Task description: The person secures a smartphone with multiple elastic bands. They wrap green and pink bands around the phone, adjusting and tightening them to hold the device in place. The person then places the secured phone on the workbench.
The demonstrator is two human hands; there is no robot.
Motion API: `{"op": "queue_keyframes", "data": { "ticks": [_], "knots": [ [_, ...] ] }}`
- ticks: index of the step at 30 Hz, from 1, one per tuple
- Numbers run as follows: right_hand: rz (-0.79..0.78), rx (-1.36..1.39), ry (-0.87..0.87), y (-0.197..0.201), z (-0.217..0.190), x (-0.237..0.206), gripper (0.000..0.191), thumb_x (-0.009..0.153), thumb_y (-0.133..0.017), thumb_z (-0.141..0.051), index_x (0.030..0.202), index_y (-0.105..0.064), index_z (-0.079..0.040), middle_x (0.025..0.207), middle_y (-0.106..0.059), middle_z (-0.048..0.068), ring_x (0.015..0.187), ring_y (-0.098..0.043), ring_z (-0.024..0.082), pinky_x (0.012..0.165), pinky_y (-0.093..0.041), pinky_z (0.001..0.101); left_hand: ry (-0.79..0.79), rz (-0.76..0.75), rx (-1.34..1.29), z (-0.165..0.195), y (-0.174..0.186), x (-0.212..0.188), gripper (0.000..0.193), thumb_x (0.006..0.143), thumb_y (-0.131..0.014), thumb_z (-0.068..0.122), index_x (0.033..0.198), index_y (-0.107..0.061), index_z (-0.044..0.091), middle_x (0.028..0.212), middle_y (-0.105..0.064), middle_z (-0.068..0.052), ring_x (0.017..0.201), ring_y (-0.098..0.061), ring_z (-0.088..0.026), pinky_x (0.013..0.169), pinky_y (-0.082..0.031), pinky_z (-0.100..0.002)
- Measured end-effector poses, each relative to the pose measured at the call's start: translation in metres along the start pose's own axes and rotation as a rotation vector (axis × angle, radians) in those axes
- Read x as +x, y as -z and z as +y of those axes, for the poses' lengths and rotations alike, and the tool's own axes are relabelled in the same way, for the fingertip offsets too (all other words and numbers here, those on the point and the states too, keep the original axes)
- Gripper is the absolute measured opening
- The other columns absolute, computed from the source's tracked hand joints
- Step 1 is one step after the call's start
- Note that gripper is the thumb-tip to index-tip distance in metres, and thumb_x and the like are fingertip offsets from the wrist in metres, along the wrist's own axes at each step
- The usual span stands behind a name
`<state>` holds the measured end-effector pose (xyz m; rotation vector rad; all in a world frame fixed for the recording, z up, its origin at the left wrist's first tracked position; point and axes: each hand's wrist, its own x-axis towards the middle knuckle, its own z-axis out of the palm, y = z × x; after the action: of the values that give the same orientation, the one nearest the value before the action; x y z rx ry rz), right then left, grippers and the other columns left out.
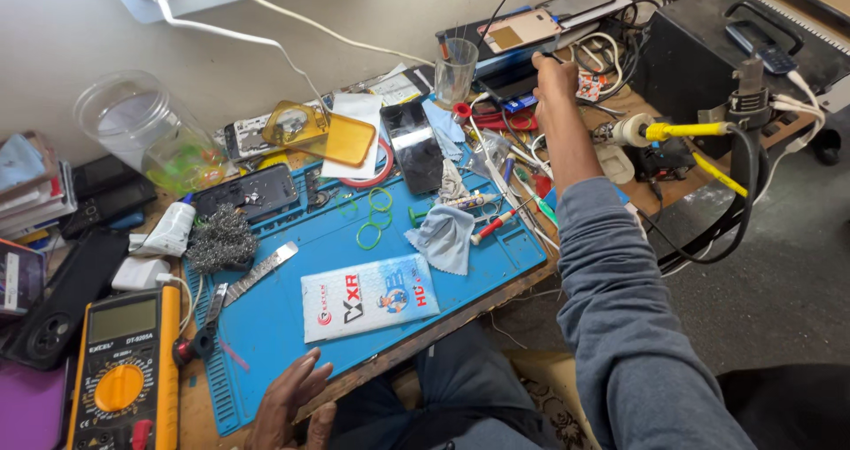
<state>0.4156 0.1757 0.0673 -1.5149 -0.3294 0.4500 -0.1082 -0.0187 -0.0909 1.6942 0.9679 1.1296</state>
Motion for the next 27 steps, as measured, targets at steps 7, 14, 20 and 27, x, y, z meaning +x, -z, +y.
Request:
{"op": "queue_keyframes", "data": {
  "ticks": [7,14,20,27],
  "knots": [
    [0.03,0.006,0.018,-0.017,0.0,-0.018,0.047,0.084,-0.079,-0.009,0.12,-0.049,0.0,0.113,-0.067,0.017,0.082,-0.068,0.021,0.055,-0.053,0.0337,-0.015,-0.07,-0.071,-0.059,0.032,-0.025,0.062,0.086,-0.069,0.007,0.142,-0.042,0.002,0.144,-0.051,-0.03,0.123,-0.065,-0.039,0.099,-0.058,-0.048],
    [-0.072,0.02,0.042,-0.024,-0.016,-0.014,0.032,0.083,-0.068,0.004,0.111,-0.053,0.004,0.094,-0.071,0.018,0.064,-0.076,0.022,0.049,-0.06,0.0345,0.047,-0.02,-0.015,-0.094,0.034,-0.035,0.062,0.085,-0.069,0.009,0.141,-0.042,0.004,0.142,-0.053,-0.029,0.122,-0.067,-0.037,0.093,-0.058,-0.047],
    [-0.19,0.249,0.051,0.024,-0.018,-0.006,0.024,0.087,-0.066,0.006,0.111,-0.063,0.004,0.096,-0.073,0.018,0.068,-0.074,0.023,0.053,-0.062,0.0336,0.164,-0.162,-0.099,-0.137,0.06,-0.035,0.072,0.078,-0.074,0.005,0.143,-0.042,0.008,0.144,-0.05,-0.028,0.123,-0.063,-0.04,0.09,-0.058,-0.049],
    [-0.233,0.431,0.005,0.018,-0.041,0.004,0.017,0.088,-0.067,0.005,0.103,-0.063,-0.001,0.091,-0.073,0.014,0.064,-0.072,0.02,0.055,-0.061,0.0318,0.009,-0.274,0.074,-0.127,0.041,0.015,0.073,0.079,-0.078,0.007,0.143,-0.043,0.007,0.138,-0.055,-0.029,0.12,-0.066,-0.039,0.09,-0.058,-0.047]
  ]
}}
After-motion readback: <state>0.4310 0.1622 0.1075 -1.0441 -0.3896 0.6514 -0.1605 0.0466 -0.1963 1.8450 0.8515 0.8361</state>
